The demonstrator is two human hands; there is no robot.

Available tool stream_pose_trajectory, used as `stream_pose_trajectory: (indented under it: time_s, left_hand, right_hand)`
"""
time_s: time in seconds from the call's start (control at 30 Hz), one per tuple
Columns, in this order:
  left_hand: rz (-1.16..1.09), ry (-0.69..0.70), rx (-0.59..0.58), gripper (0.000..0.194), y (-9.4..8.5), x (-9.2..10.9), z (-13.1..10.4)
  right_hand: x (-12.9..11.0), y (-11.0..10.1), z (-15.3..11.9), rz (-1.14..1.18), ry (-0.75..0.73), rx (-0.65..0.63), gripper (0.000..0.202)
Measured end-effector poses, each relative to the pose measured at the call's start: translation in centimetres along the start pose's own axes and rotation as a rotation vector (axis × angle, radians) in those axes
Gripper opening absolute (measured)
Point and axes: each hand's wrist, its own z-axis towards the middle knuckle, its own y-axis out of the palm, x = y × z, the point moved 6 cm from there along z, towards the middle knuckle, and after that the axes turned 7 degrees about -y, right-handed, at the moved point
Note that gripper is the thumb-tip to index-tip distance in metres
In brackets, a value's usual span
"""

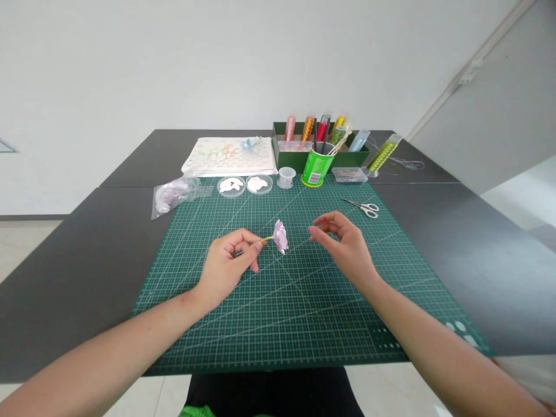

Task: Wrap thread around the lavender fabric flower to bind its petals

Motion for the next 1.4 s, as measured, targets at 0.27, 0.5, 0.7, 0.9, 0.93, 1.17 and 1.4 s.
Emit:
stream_pose_trajectory:
  time_s: [0.27,0.5,0.7,0.9,0.93,1.17,1.4]
  left_hand:
    - [0.077,0.007,-0.103,0.017,1.1,0.5,-0.5]
    - [0.083,0.001,-0.159,0.018,1.5,0.5,-0.7]
    - [0.089,0.002,-0.161,0.018,1.5,0.6,-0.7]
    - [0.105,0.01,-0.157,0.018,1.4,0.8,-0.7]
    - [0.104,0.01,-0.161,0.018,1.5,0.8,-0.7]
    - [0.036,-0.035,-0.171,0.018,1.5,0.2,-0.7]
    - [-0.09,-0.086,-0.204,0.02,2.0,-0.4,-0.6]
  right_hand:
    - [-3.7,3.0,-2.7,0.033,-0.533,-0.398,0.087]
    - [-4.7,2.6,-2.8,-0.041,-0.679,-0.295,0.044]
    - [-4.9,2.4,-2.6,0.007,-0.663,-0.275,0.032]
    - [-4.7,2.3,-2.4,0.09,-0.617,-0.266,0.026]
    - [-4.6,2.3,-2.4,0.093,-0.601,-0.272,0.025]
    - [-2.5,3.0,-2.2,0.238,-0.336,-0.389,0.108]
    - [0.2,6.5,-2.9,0.677,0.24,-0.648,0.071]
